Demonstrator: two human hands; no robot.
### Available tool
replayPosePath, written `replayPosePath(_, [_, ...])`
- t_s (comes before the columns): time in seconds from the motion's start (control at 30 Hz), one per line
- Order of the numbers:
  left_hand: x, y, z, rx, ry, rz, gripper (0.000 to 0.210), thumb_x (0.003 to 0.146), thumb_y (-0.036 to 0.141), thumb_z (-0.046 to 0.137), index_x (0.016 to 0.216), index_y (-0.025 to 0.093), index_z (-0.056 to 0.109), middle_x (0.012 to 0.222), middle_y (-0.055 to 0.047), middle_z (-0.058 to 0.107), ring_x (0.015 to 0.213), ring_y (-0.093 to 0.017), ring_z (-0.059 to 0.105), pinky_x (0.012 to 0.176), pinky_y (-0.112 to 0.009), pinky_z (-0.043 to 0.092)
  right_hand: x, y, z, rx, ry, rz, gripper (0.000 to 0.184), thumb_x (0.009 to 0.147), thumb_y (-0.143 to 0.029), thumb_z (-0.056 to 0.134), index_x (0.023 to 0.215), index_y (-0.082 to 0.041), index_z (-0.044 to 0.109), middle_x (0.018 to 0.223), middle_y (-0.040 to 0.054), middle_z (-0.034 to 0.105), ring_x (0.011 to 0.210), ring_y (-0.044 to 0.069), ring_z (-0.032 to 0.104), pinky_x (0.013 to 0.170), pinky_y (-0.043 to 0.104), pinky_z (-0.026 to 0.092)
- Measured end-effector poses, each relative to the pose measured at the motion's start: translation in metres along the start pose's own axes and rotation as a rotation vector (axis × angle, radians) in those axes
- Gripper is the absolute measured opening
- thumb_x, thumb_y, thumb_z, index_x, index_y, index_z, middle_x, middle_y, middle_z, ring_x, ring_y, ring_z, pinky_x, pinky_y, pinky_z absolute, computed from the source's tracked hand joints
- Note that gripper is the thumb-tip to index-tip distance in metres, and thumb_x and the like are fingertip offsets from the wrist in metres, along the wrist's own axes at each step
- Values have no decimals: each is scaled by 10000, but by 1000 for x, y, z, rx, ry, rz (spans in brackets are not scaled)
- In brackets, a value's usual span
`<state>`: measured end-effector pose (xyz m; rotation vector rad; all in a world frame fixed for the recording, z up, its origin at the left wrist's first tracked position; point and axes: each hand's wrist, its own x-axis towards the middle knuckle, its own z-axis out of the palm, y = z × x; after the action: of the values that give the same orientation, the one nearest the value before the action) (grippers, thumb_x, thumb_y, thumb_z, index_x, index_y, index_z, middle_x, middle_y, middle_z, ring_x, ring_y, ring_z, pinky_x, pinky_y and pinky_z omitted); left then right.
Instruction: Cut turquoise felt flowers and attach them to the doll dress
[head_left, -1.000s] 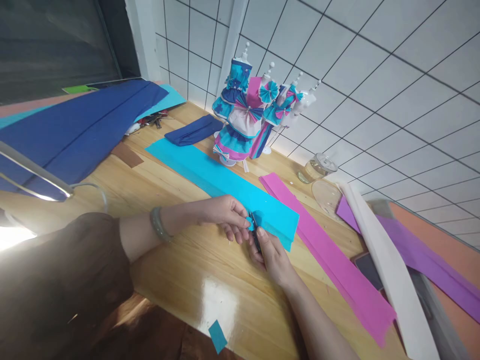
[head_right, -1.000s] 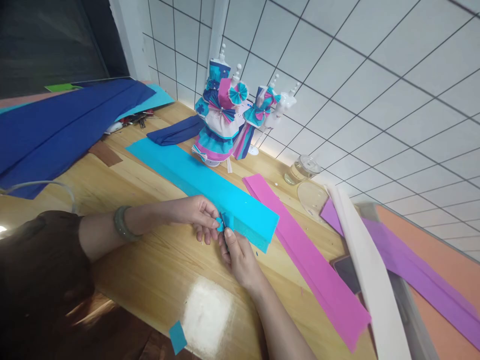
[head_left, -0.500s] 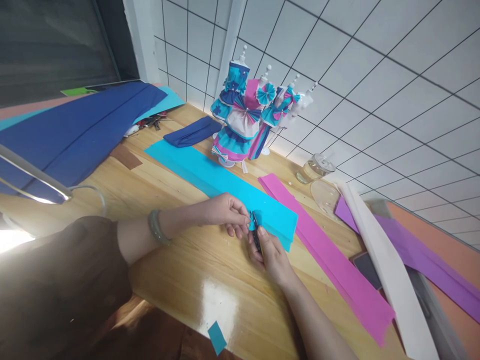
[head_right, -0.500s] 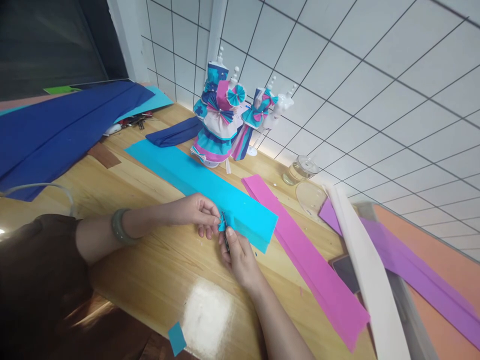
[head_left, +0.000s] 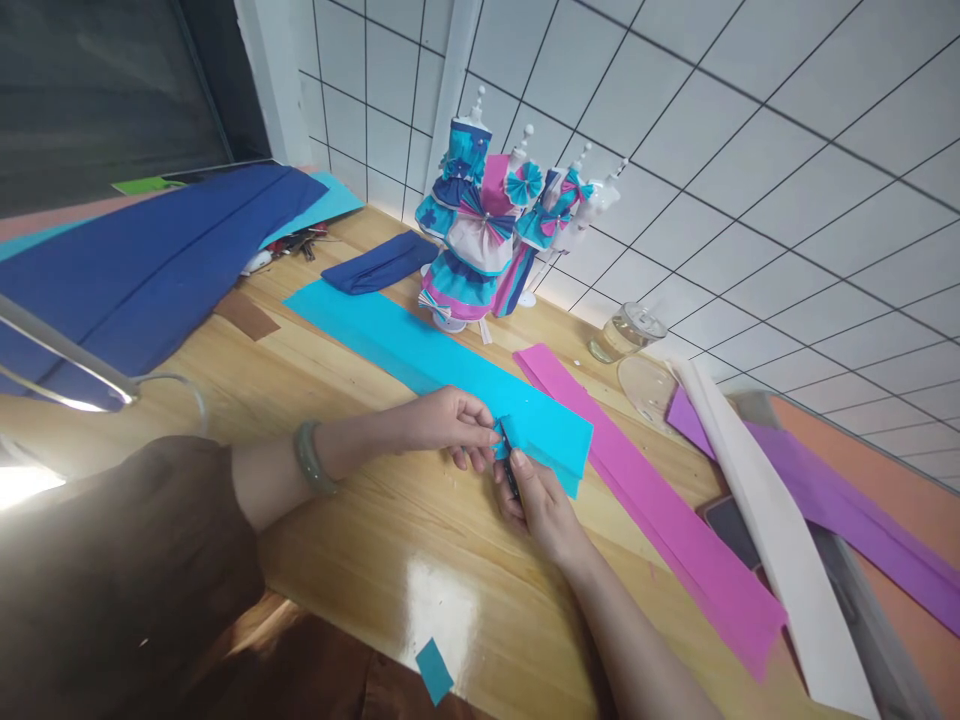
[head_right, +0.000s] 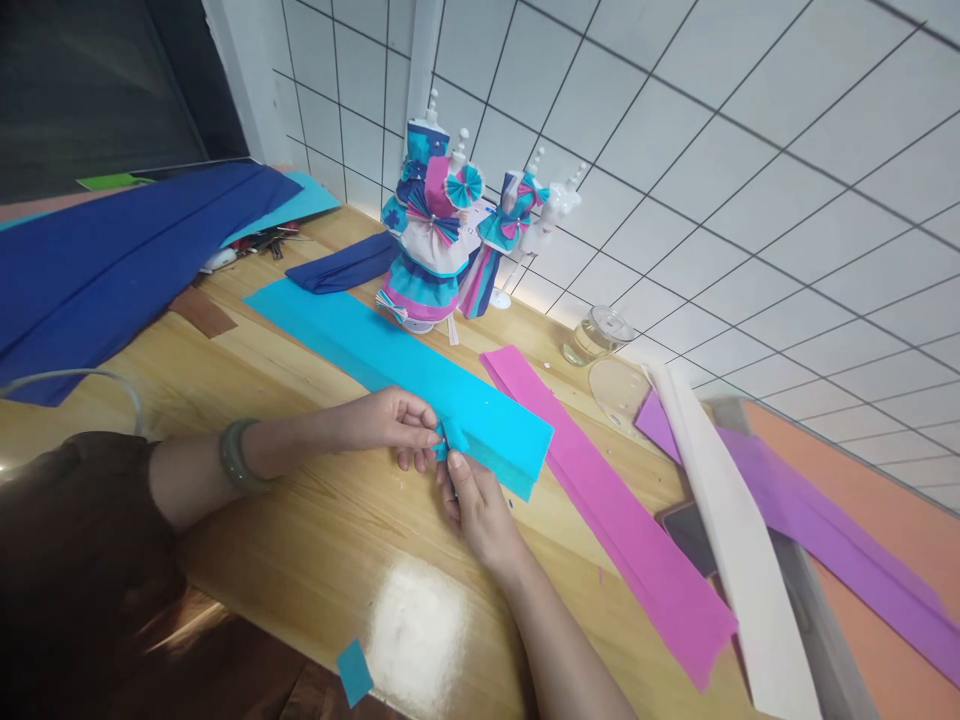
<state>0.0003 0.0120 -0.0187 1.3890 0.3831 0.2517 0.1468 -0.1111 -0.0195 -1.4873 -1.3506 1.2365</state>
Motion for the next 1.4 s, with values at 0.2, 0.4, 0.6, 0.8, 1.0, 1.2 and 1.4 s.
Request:
replayPosePath(0.2, [0,0,2,93,102,4,277,693,404,602,727,130,576,697,-33,631,608,-124,598,515,-216,474,1,0,1,-19,12,7,402,902,-478,263,736,-167,456,429,-75,323,354,66,283,383,219,217])
replayPosePath(0.4, [1,0,4,128,152,3,270,682,402,599,697,133,573,638,0,586,515,-88,547,485,-197,447,1,-1,1,58,6,19,404,896,-490,262,737,-168,447,415,-84,311,334,66,275,363,214,214])
replayPosePath(0.6, [2,-2,7,64,151,-47,284,670,409,609,649,135,537,648,-2,596,487,-78,535,467,-192,423,0,-2,1,163,-16,27,391,903,-475,257,744,-171,445,418,-90,306,317,58,260,350,205,214])
replayPosePath(0.8, [0,-1,8,-26,92,-106,266,674,383,620,668,132,533,651,-7,590,487,-76,531,462,-196,410,1,-2,-1,240,-65,33,411,905,-474,247,708,-172,444,412,-87,309,308,55,267,356,205,232])
replayPosePath(1.0, [-5,9,6,-144,21,-135,284,691,403,604,746,125,580,697,-40,600,610,-107,564,496,-201,433,1,-1,-1,237,-75,28,418,907,-473,245,706,-169,448,408,-87,313,304,55,273,359,206,234])
replayPosePath(1.2, [-3,7,6,-34,77,-117,293,671,413,616,719,124,596,713,-53,631,615,-115,579,475,-192,428,0,-2,0,179,-63,31,402,899,-482,265,722,-169,444,405,-88,326,308,58,278,357,210,229])
replayPosePath(1.4, [-2,4,7,1,85,-121,268,673,385,609,718,121,593,697,-51,635,606,-117,590,461,-179,425,1,-2,1,181,-54,48,423,884,-517,261,732,-167,445,405,-89,312,304,62,271,347,211,226])
